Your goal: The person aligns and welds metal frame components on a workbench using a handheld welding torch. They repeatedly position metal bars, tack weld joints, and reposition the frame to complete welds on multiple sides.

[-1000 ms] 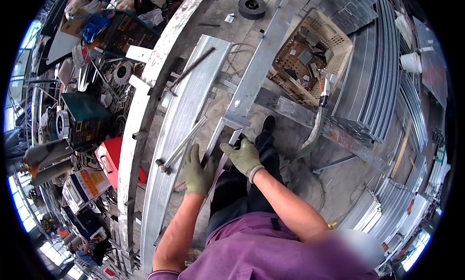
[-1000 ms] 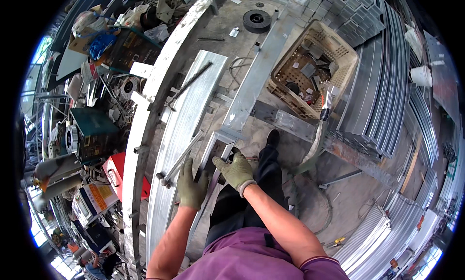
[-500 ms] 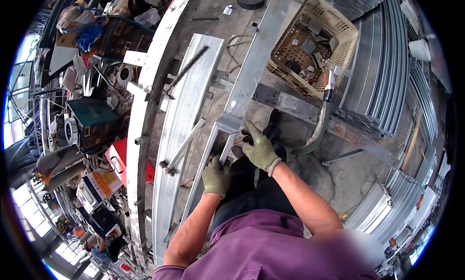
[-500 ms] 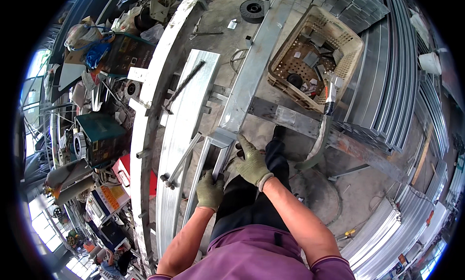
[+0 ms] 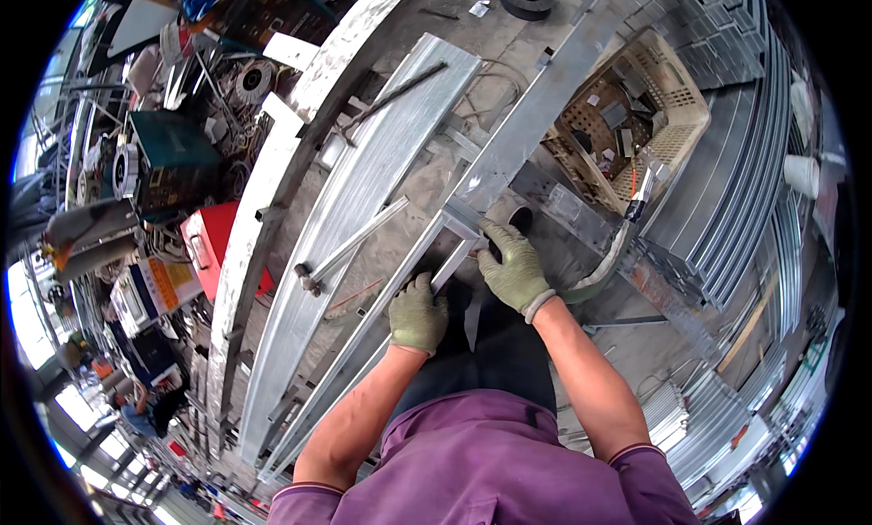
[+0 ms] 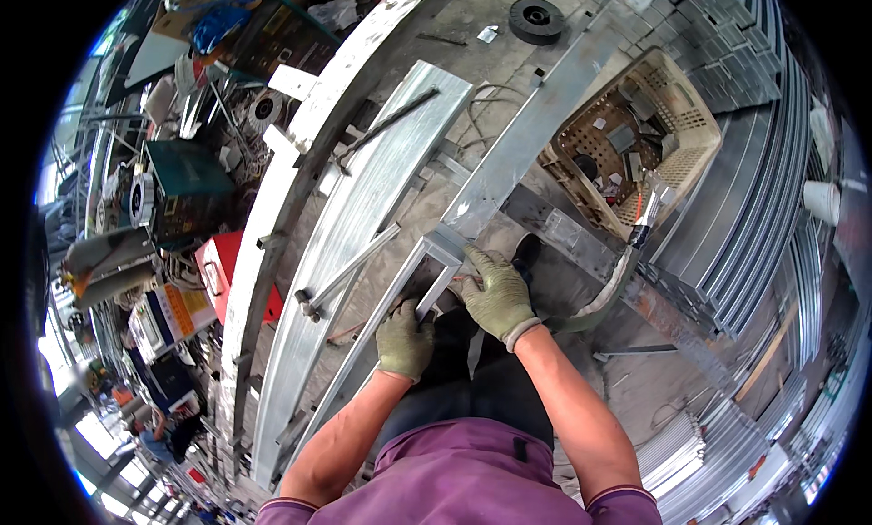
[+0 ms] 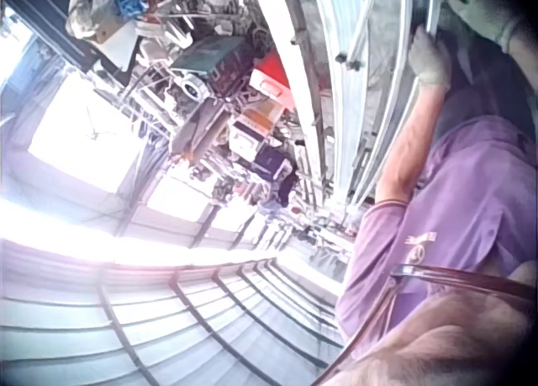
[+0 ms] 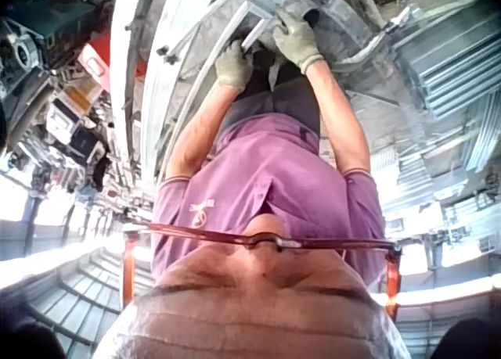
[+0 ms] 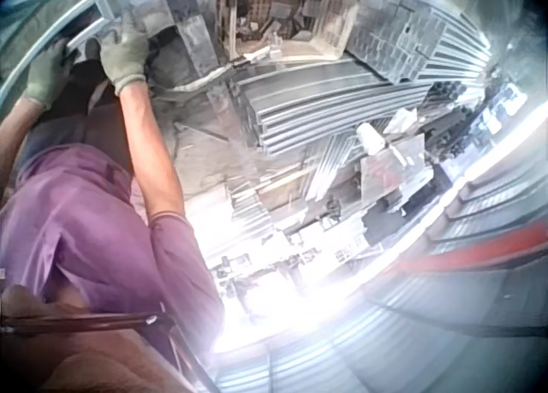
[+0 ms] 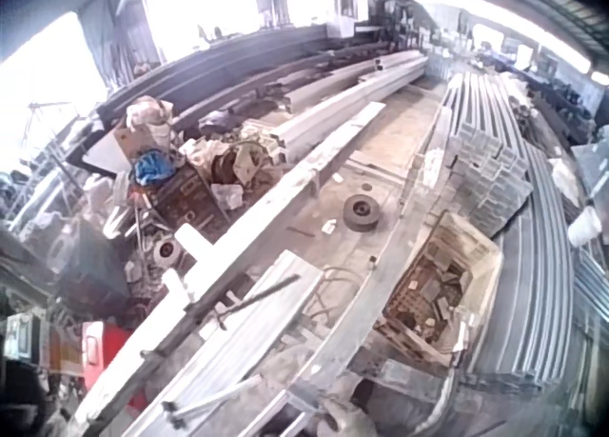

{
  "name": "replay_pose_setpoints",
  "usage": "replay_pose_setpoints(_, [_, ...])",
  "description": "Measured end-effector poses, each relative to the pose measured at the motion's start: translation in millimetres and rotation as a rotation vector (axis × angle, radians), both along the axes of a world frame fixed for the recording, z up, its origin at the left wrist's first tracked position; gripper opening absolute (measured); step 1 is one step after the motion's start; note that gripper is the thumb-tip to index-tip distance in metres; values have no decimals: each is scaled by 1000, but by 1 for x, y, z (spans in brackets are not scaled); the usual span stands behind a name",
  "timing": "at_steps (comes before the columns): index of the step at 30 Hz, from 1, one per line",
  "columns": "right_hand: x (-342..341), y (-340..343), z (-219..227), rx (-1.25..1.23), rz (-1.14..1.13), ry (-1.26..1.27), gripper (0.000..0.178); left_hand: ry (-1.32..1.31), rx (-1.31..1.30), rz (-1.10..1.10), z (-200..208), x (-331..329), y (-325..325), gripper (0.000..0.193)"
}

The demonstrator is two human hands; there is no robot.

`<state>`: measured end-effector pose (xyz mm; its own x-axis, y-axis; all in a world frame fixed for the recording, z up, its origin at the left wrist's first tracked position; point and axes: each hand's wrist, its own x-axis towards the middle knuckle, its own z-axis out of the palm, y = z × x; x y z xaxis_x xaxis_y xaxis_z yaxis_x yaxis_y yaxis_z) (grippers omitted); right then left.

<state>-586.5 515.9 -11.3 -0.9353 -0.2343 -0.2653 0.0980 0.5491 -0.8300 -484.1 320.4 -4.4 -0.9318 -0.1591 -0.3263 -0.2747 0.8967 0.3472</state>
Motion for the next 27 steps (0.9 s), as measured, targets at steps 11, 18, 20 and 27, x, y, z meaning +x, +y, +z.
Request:
replay_pose_setpoints(11, [-30,3,-4,-241,-47,-210,25,-356,212,87,26,-37,-6,52])
replay_pose_setpoints(18, [-30,0,-6,-245,-55,-242,30,-340,195,41,18,-31,-5,45])
replay_pose_setpoints(20, [-26,0,-11,-240,-48,-212,32,-326,174,41,16,-31,-2,40])
replay_pose_setpoints(27, [-41,15,-3,-321,-54,-454,35,-351,209,36,37,-34,-6,46])
